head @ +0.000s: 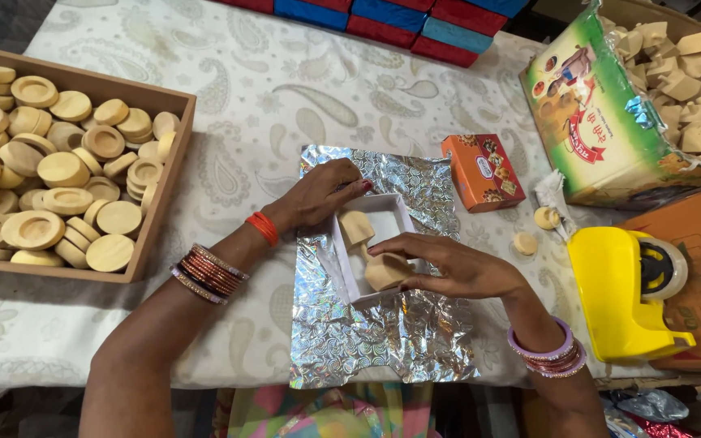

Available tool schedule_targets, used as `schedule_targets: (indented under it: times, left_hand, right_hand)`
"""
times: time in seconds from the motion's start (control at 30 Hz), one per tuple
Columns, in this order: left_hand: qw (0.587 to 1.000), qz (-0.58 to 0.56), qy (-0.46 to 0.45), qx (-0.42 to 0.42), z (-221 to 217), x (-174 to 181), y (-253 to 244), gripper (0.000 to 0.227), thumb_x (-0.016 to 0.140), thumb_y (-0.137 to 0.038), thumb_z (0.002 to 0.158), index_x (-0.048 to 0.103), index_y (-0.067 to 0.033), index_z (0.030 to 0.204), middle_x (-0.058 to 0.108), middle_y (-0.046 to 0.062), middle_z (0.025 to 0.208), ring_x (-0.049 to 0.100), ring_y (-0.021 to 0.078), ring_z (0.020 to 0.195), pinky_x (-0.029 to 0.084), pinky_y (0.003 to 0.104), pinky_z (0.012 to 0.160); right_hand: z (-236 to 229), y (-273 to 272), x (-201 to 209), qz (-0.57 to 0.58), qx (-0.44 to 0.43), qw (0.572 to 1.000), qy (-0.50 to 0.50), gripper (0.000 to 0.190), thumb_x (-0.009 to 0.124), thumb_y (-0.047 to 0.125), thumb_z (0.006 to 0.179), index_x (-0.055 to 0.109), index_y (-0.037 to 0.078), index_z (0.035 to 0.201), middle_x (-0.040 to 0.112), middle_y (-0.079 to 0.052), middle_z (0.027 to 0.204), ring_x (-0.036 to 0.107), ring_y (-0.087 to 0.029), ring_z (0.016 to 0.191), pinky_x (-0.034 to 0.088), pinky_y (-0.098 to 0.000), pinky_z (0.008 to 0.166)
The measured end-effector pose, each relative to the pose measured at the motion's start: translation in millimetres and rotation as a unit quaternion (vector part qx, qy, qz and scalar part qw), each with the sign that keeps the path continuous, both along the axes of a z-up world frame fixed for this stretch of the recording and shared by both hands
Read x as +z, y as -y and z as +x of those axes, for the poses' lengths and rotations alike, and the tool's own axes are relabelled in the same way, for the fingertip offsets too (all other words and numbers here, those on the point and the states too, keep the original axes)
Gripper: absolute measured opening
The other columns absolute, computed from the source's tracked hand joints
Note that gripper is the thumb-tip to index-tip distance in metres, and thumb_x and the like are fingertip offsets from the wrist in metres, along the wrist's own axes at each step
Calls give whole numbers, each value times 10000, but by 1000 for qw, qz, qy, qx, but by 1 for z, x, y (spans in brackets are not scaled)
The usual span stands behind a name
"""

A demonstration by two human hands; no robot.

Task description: The person wipes small wooden pieces with a white cloth, then places them into a small white box. They close the box and wrap it in blue metallic foil, folding the edges neatly. The wrapped package is set aside on the table.

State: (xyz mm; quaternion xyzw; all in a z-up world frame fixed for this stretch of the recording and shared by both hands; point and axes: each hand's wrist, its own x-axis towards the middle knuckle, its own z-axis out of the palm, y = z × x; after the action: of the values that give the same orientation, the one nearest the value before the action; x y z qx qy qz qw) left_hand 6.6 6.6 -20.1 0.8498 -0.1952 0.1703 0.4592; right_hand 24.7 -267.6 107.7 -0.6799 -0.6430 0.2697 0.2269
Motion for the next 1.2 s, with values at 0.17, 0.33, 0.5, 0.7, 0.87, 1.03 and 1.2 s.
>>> schedule_targets:
  times: [0.17, 0.33, 0.5, 0.7, 0.87, 1.03, 1.2]
  left_hand:
    - [1000, 12, -13, 2, -1, 1, 0, 476, 474, -389, 1059, 658, 41, 971, 621, 204, 923, 584, 359, 912, 464, 457, 845]
    - [1000, -11, -2, 1, -1, 1, 2, 498, 482, -425, 1046, 700, 21, 1004, 658, 179, 980, 611, 337, 952, 477, 444, 858]
    - [1000, 3, -8, 3, -1, 0, 3, 515, 494, -442, 1045, 693, 30, 987, 663, 170, 993, 608, 326, 988, 478, 442, 901]
    - [1000, 11, -5, 1, -1, 1, 2, 509, 490, -438, 1046, 702, 20, 981, 659, 163, 998, 597, 323, 1005, 472, 443, 909]
    - [1000, 18, -2, 0, -1, -1, 2, 506, 485, -435, 1047, 705, 17, 990, 655, 163, 984, 594, 324, 998, 470, 445, 911]
    - [999, 20, 21, -14, -2, 1, 3, 512, 481, -428, 1058, 682, 36, 975, 660, 168, 981, 592, 332, 988, 473, 443, 900]
    - [1000, 7, -4, -9, -8, 13, 3, 501, 495, -417, 1038, 719, 31, 1023, 651, 185, 960, 600, 335, 949, 475, 441, 863]
  right_hand:
    - [0, -4, -11, -46, 6, 999, -3, 599, 728, 148, 923, 487, 98, 1469, 573, -89, 1470, 569, -281, 1350, 476, -403, 1093]
    - [-8, -9, -17, -7, -11, 1000, -4, 538, 773, 208, 883, 587, 98, 1375, 620, -87, 1325, 620, -253, 1262, 515, -377, 1040]
    - [-18, -10, -13, -24, -51, 998, 0, 542, 814, 226, 838, 608, 73, 1316, 577, -102, 1256, 606, -252, 1205, 524, -384, 1009]
    - [-6, 6, -24, 46, -138, 989, -15, 361, 692, 195, 959, 634, 77, 1296, 636, -69, 1255, 717, -184, 1065, 611, -308, 899]
    - [-26, -6, -38, 80, -183, 980, 19, 345, 744, 201, 906, 677, 86, 1224, 683, -55, 1136, 714, -164, 953, 601, -310, 818]
    - [-35, -14, -49, 109, -179, 974, 91, 296, 817, 226, 871, 703, 108, 1118, 723, -24, 1057, 680, -176, 949, 568, -335, 804]
    - [-7, -5, -49, 221, -258, 937, 80, 381, 801, 203, 869, 673, 94, 1211, 706, -49, 1089, 690, -153, 949, 579, -296, 777]
